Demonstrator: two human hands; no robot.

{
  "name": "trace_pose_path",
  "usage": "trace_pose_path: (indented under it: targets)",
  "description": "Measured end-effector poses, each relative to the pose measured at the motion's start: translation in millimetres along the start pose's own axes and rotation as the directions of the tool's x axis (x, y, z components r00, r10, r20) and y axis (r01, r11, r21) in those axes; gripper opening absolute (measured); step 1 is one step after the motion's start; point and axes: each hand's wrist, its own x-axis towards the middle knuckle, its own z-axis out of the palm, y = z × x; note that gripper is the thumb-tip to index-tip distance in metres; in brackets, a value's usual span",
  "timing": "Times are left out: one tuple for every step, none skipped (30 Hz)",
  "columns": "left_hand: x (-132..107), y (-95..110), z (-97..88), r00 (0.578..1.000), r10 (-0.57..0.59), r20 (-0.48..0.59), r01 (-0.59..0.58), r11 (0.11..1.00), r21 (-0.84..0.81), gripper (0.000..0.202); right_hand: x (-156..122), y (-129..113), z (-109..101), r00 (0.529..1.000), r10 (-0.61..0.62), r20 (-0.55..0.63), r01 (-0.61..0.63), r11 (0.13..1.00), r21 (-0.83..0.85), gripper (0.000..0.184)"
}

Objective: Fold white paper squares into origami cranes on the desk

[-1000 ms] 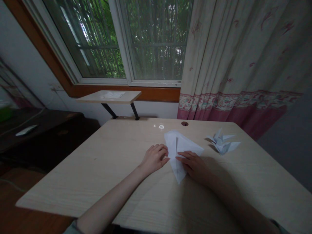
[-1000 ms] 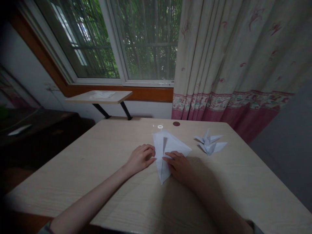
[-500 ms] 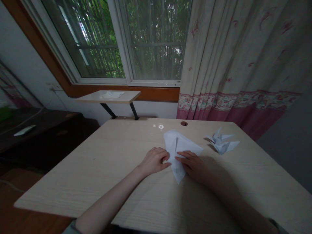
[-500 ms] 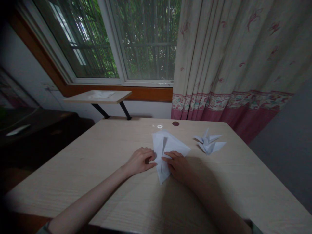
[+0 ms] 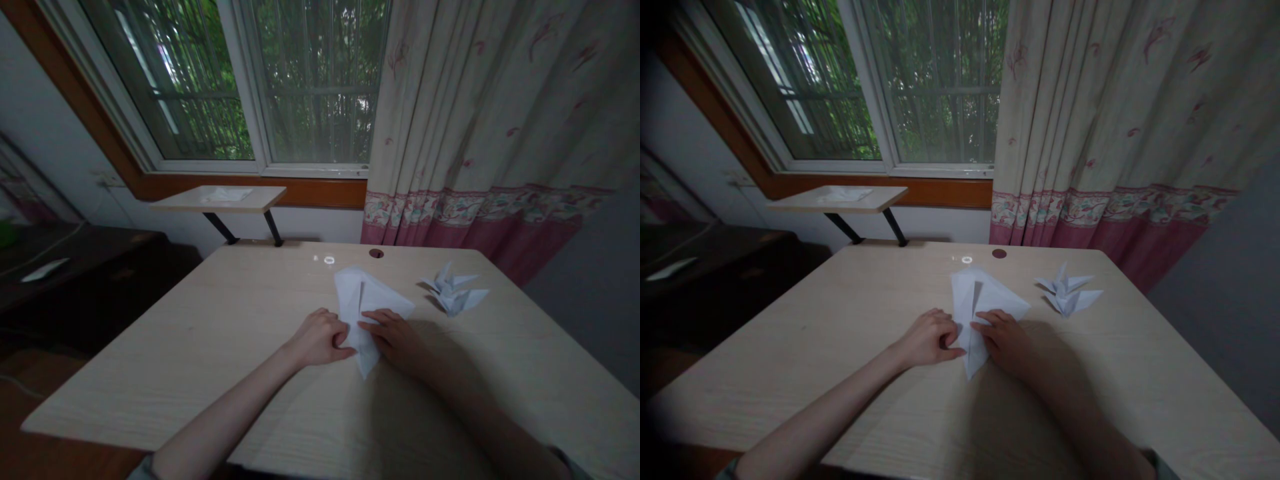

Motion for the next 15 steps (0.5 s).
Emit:
trace_pose_path:
  targets:
    - [0, 1, 0.2, 1.000, 0.003, 0.005, -0.003, 1.000, -0.002, 0.037, 0, 0, 0, 1.000, -0.002, 0.002, 0.002, 1.000, 0.003, 0.046]
    - [0, 2, 0.8, 1.000, 0.008, 0.010, -0.008, 1.000, -0.002, 0.038, 0, 1, 1, 1.000, -0.003, 0.002, 0.003, 1.000, 0.008, 0.046]
    - [0, 2, 1.7, 1.000, 0.012, 0.013, -0.012, 1.000, 0.000, 0.039, -1, 1, 1, 1.000, -0.004, 0.001, 0.004, 1.000, 0.013, 0.046]
    - [0, 3, 2.7, 1.000, 0.018, 0.016, -0.018, 1.000, 0.004, 0.040, -1, 1, 1, 1.000, -0.003, 0.000, 0.003, 1.000, 0.017, 0.046]
    - [0, 3, 3.7, 1.000, 0.025, 0.017, -0.025, 1.000, 0.010, 0.041, -1, 0, 1, 1.000, 0.000, 0.003, 0.000, 1.000, 0.020, 0.046]
    - [0, 3, 4.6, 0.999, 0.031, 0.016, -0.032, 0.999, 0.016, 0.042, -1, 0, 1, 1.000, 0.005, 0.009, -0.005, 1.000, 0.022, 0.046]
    - [0, 4, 5.3, 0.999, 0.039, 0.016, -0.039, 0.999, 0.021, 0.042, 0, -1, 0, 1.000, 0.013, 0.015, -0.013, 1.000, 0.024, 0.046]
    - [-1, 5, 5.7, 0.999, 0.047, 0.016, -0.047, 0.999, 0.024, 0.042, 0, -2, -1, 1.000, 0.022, 0.022, -0.023, 0.999, 0.025, 0.045]
    - [-1, 6, 5.8, 0.998, 0.057, 0.019, -0.057, 0.998, 0.025, 0.042, 0, -2, -1, 0.999, 0.029, 0.028, -0.030, 0.999, 0.028, 0.045]
    - [-1, 7, 5.6, 0.997, 0.067, 0.023, -0.068, 0.997, 0.026, 0.042, 0, -3, -2, 0.999, 0.032, 0.031, -0.033, 0.999, 0.031, 0.044]
    - [-1, 8, 5.4, 0.997, 0.078, 0.026, -0.078, 0.997, 0.027, 0.042, 1, -3, -3, 0.999, 0.031, 0.032, -0.032, 0.999, 0.035, 0.044]
    - [-2, 9, 5.0, 0.996, 0.088, 0.028, -0.089, 0.996, 0.029, 0.043, 1, -3, -3, 0.999, 0.029, 0.031, -0.031, 0.999, 0.038, 0.044]
    - [-2, 11, 4.7, 0.995, 0.096, 0.028, -0.097, 0.995, 0.034, 0.043, 1, -3, -4, 0.999, 0.026, 0.032, -0.027, 0.999, 0.041, 0.045]
    - [-2, 12, 4.6, 0.994, 0.102, 0.027, -0.103, 0.994, 0.042, 0.044, 1, -3, -4, 0.999, 0.022, 0.033, -0.024, 0.999, 0.044, 0.045]
    - [-2, 13, 4.5, 0.994, 0.108, 0.028, -0.109, 0.993, 0.050, 0.044, 1, -3, -4, 0.999, 0.019, 0.034, -0.021, 0.999, 0.046, 0.046]
